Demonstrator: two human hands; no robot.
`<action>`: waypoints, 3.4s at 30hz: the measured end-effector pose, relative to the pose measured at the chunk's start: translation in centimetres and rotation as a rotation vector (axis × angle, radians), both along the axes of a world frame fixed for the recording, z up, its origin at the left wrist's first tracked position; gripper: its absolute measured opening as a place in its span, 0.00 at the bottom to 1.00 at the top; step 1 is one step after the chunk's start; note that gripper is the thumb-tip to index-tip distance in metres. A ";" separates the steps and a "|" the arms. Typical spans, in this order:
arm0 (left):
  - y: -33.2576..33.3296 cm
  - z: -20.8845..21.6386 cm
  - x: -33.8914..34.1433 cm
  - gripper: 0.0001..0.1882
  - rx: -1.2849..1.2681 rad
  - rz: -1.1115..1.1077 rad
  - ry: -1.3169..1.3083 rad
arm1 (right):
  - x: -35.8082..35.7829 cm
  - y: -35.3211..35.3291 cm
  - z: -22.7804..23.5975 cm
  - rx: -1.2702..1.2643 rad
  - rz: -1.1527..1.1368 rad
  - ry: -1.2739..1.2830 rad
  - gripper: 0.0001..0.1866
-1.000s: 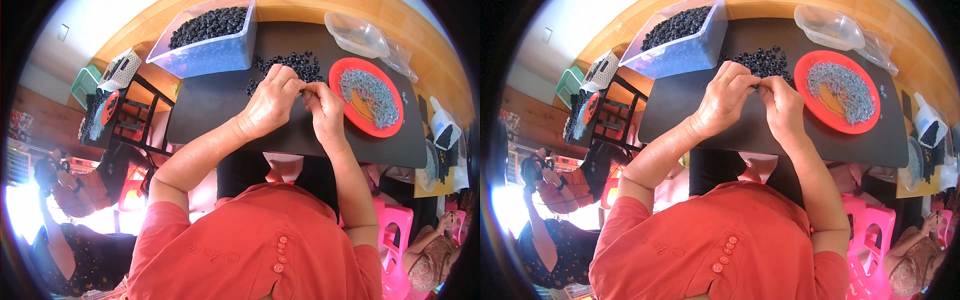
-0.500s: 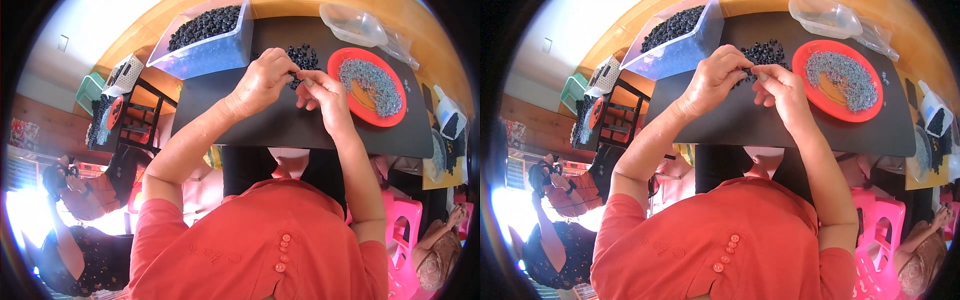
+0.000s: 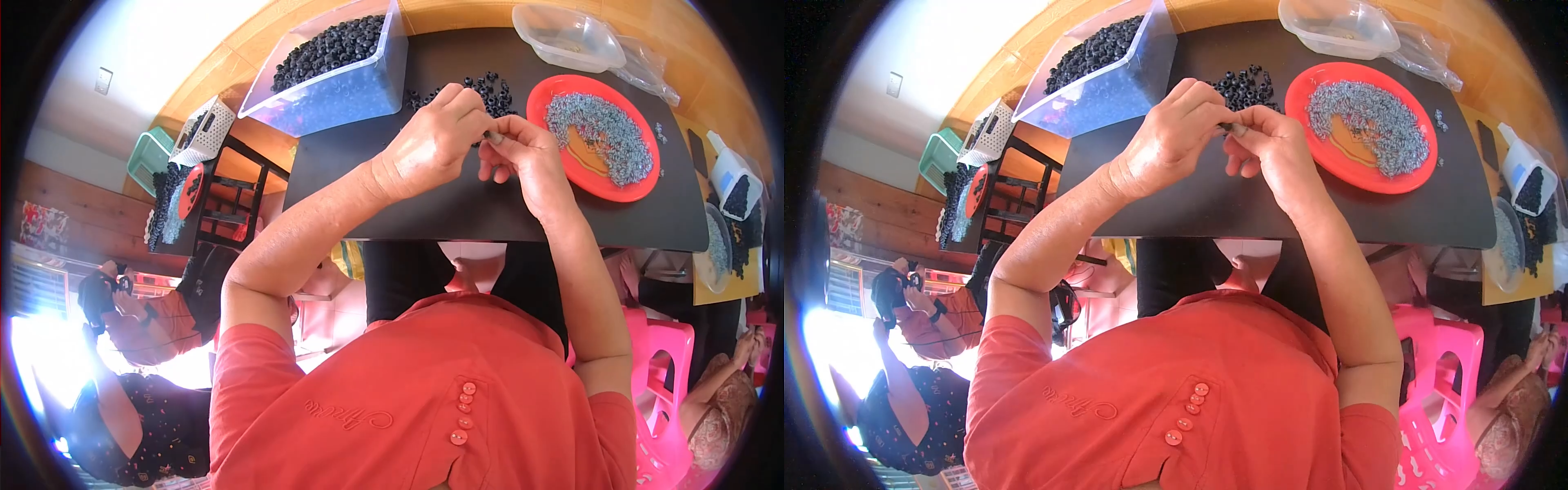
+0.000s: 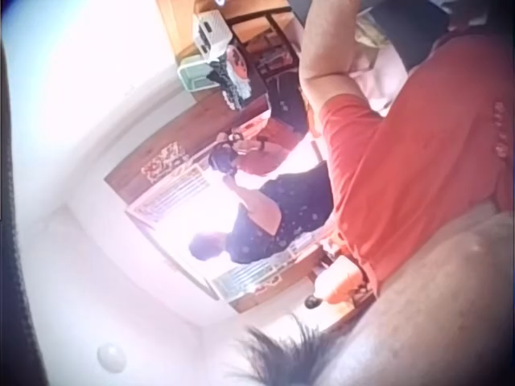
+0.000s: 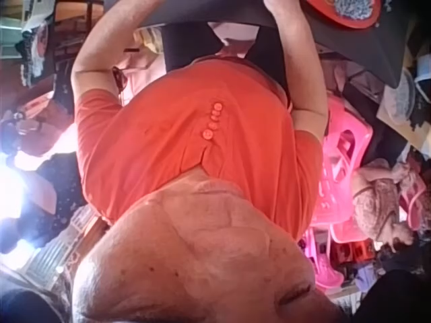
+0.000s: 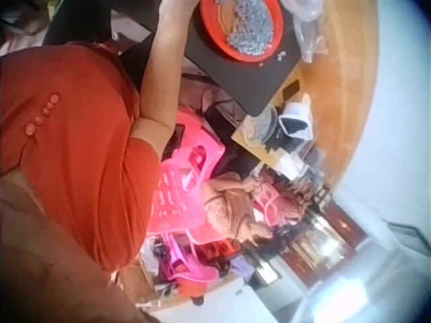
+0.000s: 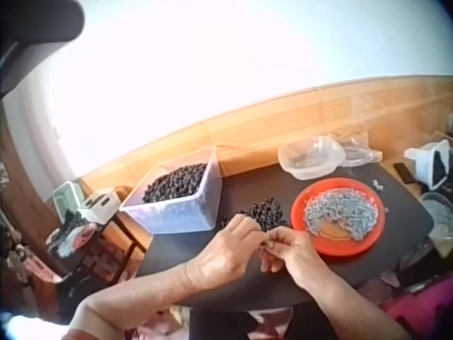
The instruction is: Sorting small black items from a plastic container into a red dish at a workstation.
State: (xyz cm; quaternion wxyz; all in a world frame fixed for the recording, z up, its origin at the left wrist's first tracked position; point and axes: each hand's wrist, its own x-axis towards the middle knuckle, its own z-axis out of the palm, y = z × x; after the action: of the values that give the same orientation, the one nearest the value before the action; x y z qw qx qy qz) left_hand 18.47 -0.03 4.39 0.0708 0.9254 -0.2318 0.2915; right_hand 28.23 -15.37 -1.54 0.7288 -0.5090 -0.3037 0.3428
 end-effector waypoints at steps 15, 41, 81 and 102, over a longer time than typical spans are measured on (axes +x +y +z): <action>1.0 -0.9 -0.7 0.19 -0.074 -0.060 -0.026 | -0.2 0.2 0.1 -0.039 0.046 -0.039 0.09; 0.8 -4.4 -1.1 0.13 -0.395 0.070 -0.079 | -0.6 0.6 -0.3 -0.157 0.030 -0.178 0.10; 2.0 -7.0 -0.6 0.08 -0.807 0.117 0.017 | 0.3 3.2 1.6 -0.430 -0.068 -0.535 0.09; 3.7 -7.1 -0.1 0.09 -1.214 0.299 0.199 | 0.2 1.5 0.8 -0.399 -0.427 -1.563 0.05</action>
State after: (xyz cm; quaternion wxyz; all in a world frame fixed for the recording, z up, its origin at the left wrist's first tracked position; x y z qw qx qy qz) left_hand 18.34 3.69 -2.75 0.5630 0.7653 0.1142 0.2904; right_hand 28.40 -13.89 -0.71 0.2535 -0.7666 -0.5524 -0.2072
